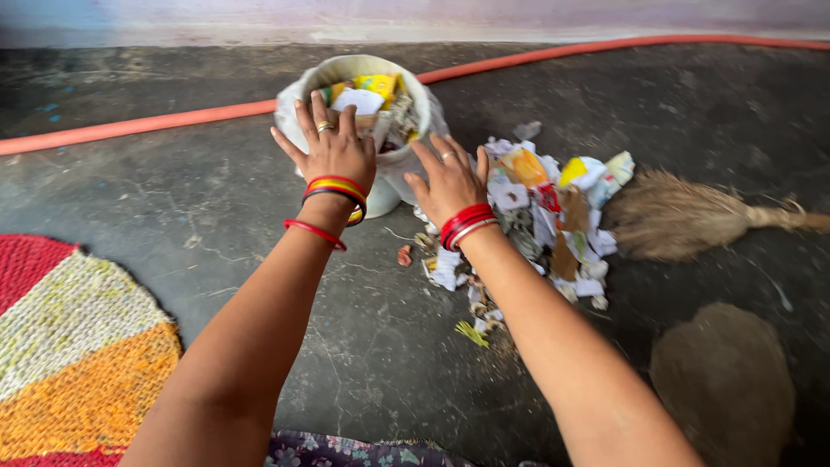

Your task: The person sits on the floor and sorts a pile of mixed waste by hand, picking up pieces of paper, wrappers, and organic debris and placing them into a white bucket lined with a plastic bag. The person handles items one at a time, occasionally adjusting the pile and pressing items into the bucket.

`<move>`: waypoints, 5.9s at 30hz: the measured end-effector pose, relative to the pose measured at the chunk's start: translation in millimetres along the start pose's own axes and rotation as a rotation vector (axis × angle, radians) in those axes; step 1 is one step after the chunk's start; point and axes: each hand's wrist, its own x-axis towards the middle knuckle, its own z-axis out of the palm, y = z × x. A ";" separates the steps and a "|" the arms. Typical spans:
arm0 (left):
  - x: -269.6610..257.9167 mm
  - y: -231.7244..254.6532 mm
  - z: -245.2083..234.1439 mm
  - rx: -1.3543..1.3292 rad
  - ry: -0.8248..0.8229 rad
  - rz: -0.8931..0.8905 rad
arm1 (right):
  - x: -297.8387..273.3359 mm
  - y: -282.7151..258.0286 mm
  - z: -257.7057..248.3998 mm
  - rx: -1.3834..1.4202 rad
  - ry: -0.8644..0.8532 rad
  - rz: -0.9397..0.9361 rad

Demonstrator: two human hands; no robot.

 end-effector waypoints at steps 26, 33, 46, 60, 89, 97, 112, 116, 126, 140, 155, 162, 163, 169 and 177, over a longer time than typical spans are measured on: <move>-116.7 243.5 115.5 -0.219 -0.829 0.175 | -145.0 238.7 -107.2 -0.058 -0.400 0.466; -158.5 255.8 185.5 -0.422 -0.821 0.128 | -184.7 266.6 -12.4 0.081 -0.302 0.589; -137.0 299.2 258.3 -0.362 -0.752 -0.004 | -199.0 321.5 62.1 0.366 -0.136 0.736; -136.9 287.3 257.2 -0.784 -0.593 -0.170 | -185.9 292.3 43.4 0.467 0.125 0.787; -69.9 203.0 172.5 -1.136 -0.348 -0.314 | -118.5 204.6 -58.8 1.214 -0.136 0.845; 16.3 148.3 117.2 -1.043 -0.123 -0.071 | -62.4 161.4 -42.9 1.368 -0.143 0.800; 74.2 42.4 -45.6 -0.305 0.357 0.281 | 5.4 50.2 -31.2 1.072 -0.135 0.467; 62.4 19.3 -21.9 -0.067 0.212 0.297 | 7.8 44.0 -6.5 0.918 -0.053 0.310; 78.4 15.4 46.1 0.249 -0.332 0.065 | 9.5 60.3 35.0 0.858 -0.001 0.276; 88.7 23.2 72.1 0.214 -0.589 -0.033 | -4.2 89.8 68.1 0.856 -0.060 0.366; 97.4 26.2 70.4 0.259 -0.786 0.030 | -8.2 87.8 45.4 0.784 -0.118 0.389; 95.9 33.3 50.6 0.221 -0.881 0.067 | 12.1 63.9 40.0 0.767 -0.139 0.438; 96.3 33.7 48.3 0.208 -0.888 0.076 | 14.8 59.8 41.5 0.782 -0.132 0.445; 113.5 43.9 33.8 0.045 -0.814 0.093 | 26.7 36.9 54.6 0.829 -0.219 0.593; 99.9 27.1 27.6 -0.006 -0.917 0.147 | 35.2 23.0 58.1 1.198 -0.157 0.789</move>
